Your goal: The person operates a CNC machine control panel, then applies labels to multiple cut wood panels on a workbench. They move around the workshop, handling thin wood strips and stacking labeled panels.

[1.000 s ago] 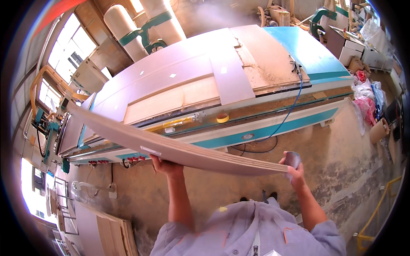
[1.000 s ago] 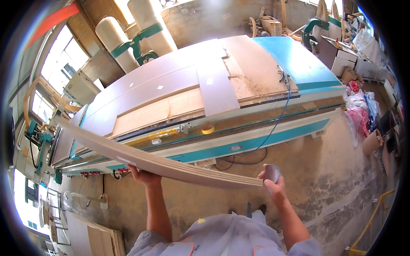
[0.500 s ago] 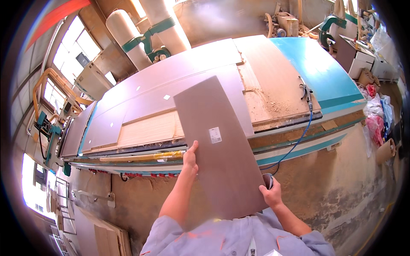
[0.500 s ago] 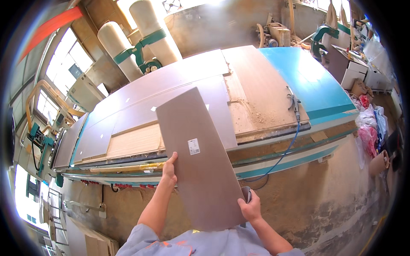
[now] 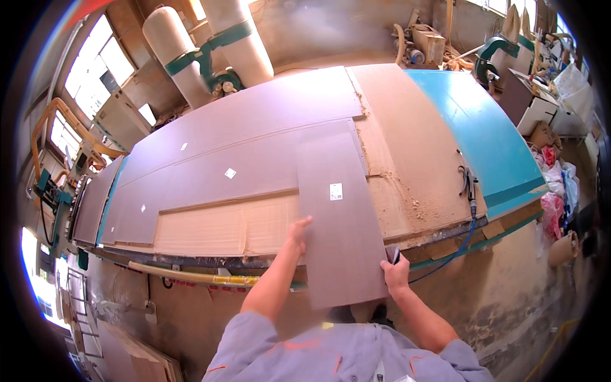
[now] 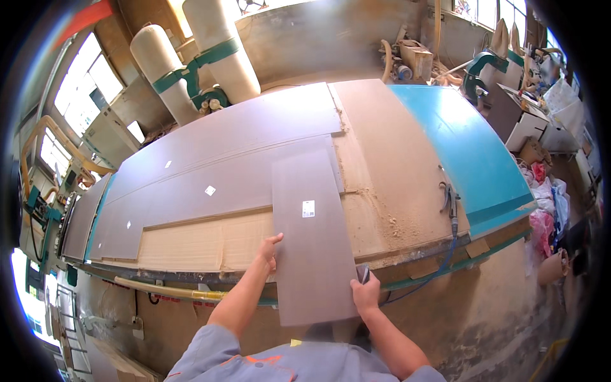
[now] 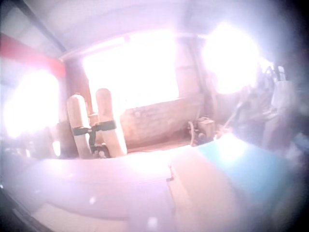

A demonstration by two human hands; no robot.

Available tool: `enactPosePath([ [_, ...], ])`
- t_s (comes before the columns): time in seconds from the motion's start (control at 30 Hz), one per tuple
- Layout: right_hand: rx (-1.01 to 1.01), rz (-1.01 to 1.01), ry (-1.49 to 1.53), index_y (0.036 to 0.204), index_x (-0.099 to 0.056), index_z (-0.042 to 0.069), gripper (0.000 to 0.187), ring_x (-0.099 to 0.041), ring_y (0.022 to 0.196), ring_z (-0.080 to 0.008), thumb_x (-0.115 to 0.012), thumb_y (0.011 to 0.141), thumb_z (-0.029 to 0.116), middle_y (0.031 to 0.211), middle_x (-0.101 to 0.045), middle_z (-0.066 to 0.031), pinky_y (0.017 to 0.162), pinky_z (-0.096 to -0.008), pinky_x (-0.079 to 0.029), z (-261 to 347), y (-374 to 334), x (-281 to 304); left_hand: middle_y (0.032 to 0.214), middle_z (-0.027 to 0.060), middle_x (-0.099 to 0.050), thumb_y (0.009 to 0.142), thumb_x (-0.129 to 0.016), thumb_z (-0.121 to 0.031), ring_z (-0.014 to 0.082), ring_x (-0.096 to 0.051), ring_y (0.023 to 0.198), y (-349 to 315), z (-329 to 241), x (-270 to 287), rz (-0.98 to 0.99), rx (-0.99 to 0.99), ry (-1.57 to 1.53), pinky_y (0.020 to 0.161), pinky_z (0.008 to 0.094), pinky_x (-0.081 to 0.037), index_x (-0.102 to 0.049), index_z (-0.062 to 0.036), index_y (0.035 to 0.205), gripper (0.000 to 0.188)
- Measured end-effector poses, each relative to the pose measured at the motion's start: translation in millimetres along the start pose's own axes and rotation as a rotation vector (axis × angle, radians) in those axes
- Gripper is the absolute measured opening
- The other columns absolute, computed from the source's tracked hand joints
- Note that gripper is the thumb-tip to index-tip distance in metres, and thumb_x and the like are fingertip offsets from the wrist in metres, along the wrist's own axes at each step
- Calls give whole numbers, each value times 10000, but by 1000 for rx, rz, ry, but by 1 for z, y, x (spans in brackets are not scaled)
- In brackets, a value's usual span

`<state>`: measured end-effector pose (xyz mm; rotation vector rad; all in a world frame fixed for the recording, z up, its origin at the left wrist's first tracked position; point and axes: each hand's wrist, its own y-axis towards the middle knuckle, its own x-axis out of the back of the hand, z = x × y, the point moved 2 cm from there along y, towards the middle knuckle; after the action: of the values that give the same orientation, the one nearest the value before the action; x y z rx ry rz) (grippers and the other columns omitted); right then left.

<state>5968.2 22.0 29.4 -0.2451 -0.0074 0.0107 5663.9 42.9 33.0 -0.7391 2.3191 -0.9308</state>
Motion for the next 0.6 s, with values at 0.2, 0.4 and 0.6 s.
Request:
enactPosePath([
  [0.2,64,38,-659,948,-614,-22,258,-608,728,-257,-607,722,103,849,-643,-162,694,-364,-489,4,80,-6,1076,226,-609,774,-684,-302,326,-605,980,57,-6,43,-147,-414,865,853,396,-488,-510,94,1173,588],
  [0.4,470,-320,-765,1284,-395,-59,692,-517,1075,-336,-689,764,289,1206,-511,-253,947,-376,-396,19,181,31,824,132,-627,765,-711,-260,213,-585,680,29,50,44,-84,-534,1035,652,338,-484,-553,50,1003,422],
  [0.6,359,-335,-402,1037,-458,14,350,-465,871,-144,-666,797,159,919,-464,-53,803,-283,-423,-14,94,16,853,159,-665,768,-675,-209,222,-638,779,19,45,50,-46,-554,1063,707,334,-497,-602,36,1017,357],
])
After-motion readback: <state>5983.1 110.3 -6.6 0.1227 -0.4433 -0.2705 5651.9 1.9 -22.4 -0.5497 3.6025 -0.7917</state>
